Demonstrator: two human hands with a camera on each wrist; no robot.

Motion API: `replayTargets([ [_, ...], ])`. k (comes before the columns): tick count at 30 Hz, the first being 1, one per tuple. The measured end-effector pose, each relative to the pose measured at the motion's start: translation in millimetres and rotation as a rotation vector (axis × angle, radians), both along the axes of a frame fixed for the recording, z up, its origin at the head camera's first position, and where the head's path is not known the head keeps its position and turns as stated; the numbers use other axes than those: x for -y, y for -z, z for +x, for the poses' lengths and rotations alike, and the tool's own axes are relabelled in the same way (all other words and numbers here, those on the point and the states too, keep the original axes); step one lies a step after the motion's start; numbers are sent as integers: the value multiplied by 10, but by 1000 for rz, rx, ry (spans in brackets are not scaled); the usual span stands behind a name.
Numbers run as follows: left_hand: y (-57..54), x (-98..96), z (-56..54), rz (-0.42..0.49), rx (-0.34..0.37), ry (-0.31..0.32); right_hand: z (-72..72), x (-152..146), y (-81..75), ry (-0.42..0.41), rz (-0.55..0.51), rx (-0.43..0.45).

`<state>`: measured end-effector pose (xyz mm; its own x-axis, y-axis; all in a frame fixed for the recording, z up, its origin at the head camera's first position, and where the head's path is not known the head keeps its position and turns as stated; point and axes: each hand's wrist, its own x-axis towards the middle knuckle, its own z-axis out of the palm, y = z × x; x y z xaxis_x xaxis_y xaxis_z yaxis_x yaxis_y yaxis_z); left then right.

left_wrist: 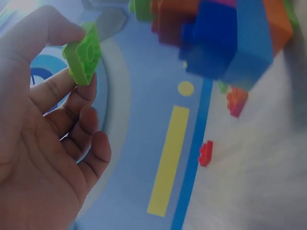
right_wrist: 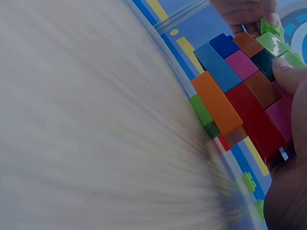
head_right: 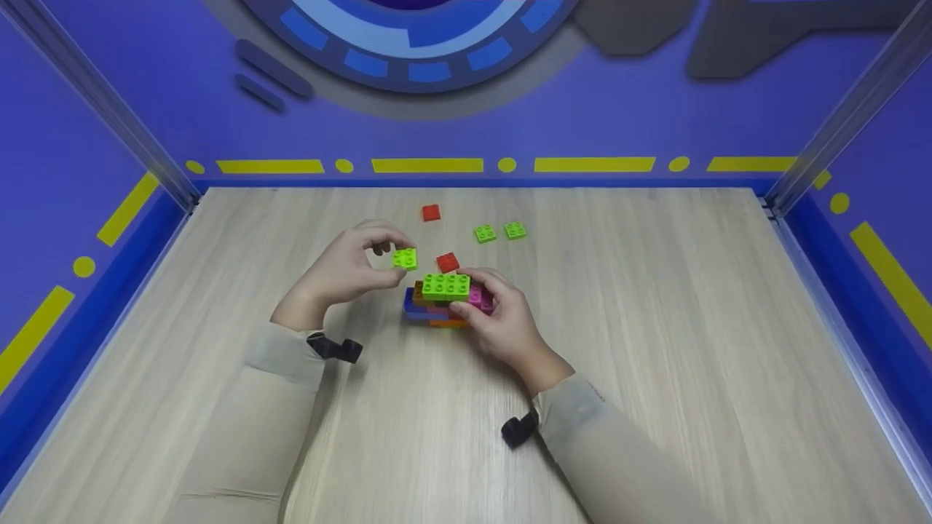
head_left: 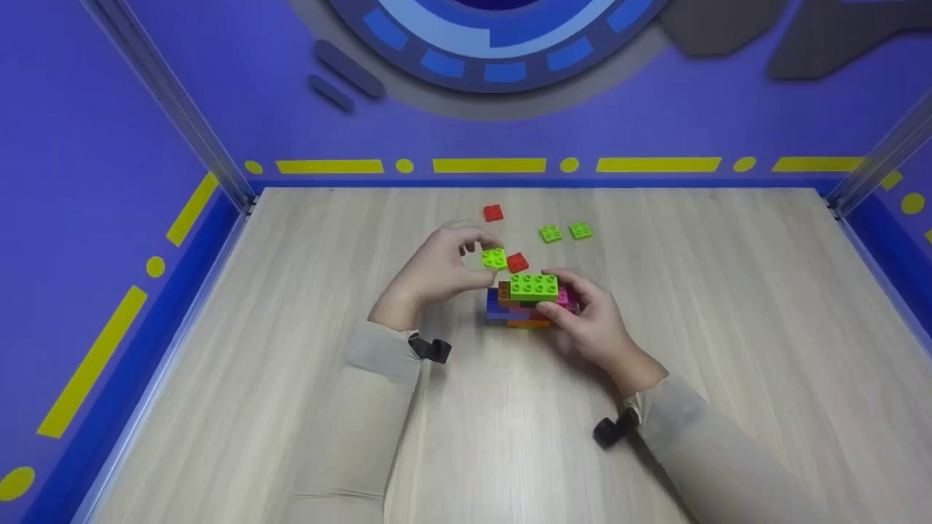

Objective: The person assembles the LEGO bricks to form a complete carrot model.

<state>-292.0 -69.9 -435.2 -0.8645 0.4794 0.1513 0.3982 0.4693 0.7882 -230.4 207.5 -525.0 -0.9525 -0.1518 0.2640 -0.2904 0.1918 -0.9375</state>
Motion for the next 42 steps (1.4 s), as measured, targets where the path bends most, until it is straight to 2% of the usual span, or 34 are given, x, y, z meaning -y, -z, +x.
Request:
replayTargets([
  [5,-17,-83,44,-30,14,65,-1,-11,13,1,18,-10],
  [9,1,-119,44,-50,-7,111,-1,-21,12,2,26,-2],
  [19,21,-160,47,-70,2,152,-6,-19,-2,6,45,0],
  [32,-1,-188,98,-64,-26,150,-10,-22,21,-16,-7,-11],
  [42,-24,-212,116,-129,-63,125,-12,-26,11,-13,22,-6],
])
